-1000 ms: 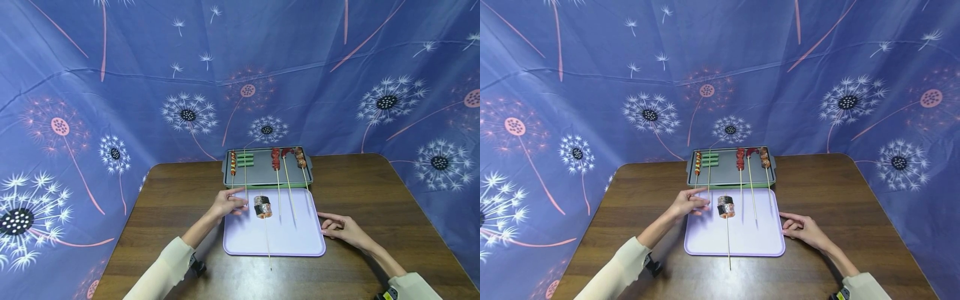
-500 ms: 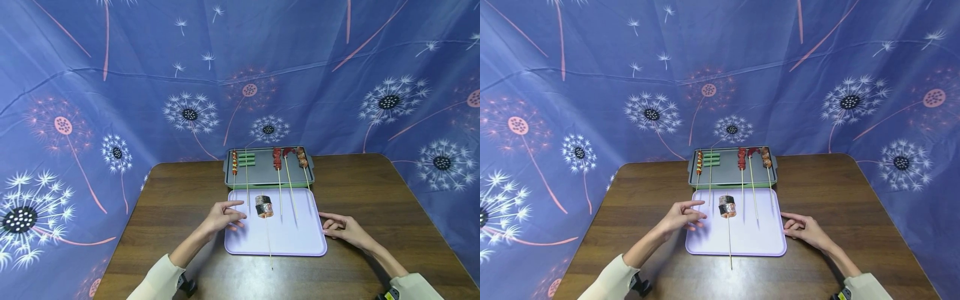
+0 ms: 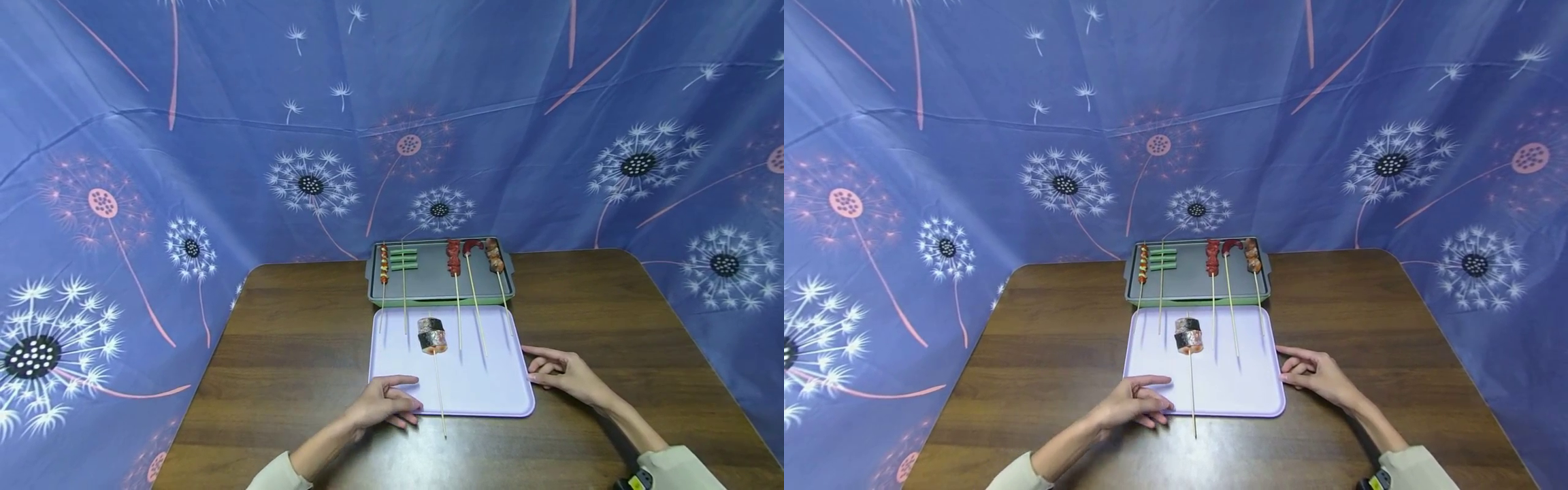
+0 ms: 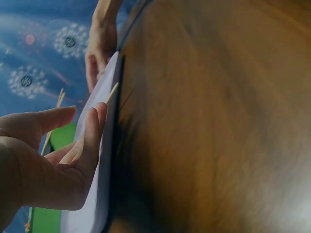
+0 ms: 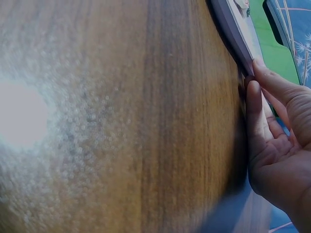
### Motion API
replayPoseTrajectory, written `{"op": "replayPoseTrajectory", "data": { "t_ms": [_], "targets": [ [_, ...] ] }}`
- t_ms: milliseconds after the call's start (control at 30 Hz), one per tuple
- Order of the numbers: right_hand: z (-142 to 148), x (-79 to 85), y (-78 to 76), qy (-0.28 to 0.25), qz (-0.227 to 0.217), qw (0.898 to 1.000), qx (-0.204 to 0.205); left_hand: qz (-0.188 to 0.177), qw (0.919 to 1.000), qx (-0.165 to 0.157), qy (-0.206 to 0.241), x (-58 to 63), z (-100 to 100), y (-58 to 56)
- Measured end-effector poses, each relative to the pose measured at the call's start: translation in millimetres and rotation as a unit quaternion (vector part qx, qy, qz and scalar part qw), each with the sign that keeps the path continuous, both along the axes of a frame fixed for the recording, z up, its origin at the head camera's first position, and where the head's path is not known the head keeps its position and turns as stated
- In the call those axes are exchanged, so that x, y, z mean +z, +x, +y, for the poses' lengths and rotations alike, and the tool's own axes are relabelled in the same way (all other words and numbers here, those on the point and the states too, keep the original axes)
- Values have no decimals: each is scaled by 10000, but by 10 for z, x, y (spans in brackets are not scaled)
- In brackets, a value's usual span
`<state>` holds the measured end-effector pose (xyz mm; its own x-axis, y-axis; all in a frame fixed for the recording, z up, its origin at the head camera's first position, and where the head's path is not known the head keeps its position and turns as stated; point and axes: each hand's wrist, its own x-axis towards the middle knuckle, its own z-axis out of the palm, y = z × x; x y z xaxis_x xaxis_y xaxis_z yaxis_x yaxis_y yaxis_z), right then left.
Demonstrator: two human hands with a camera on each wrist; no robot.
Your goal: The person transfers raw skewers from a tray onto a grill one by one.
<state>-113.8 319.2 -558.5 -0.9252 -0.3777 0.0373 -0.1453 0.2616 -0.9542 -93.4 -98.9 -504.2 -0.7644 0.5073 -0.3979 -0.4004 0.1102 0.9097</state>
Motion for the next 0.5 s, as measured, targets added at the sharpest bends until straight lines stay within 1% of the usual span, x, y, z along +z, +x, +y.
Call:
{"op": "replayPoseTrajectory", "data": {
  "t_ms": [100, 200, 333, 500],
  "targets": [
    [1, -5, 5, -2, -26, 10000, -39, -192, 9998, -54, 56, -91, 112, 102],
    [5, -10, 9, -26, 28, 10000, 1, -301, 9995, -28, 52, -145, 193, 174],
    [9, -1, 15, -16, 59, 10000, 26, -457, 9989, 9, 109, -190, 273, 236],
    [7, 14, 18, 91, -100, 9999, -35, -648, 9973, 135, 320, -224, 365, 282]
  ]
}}
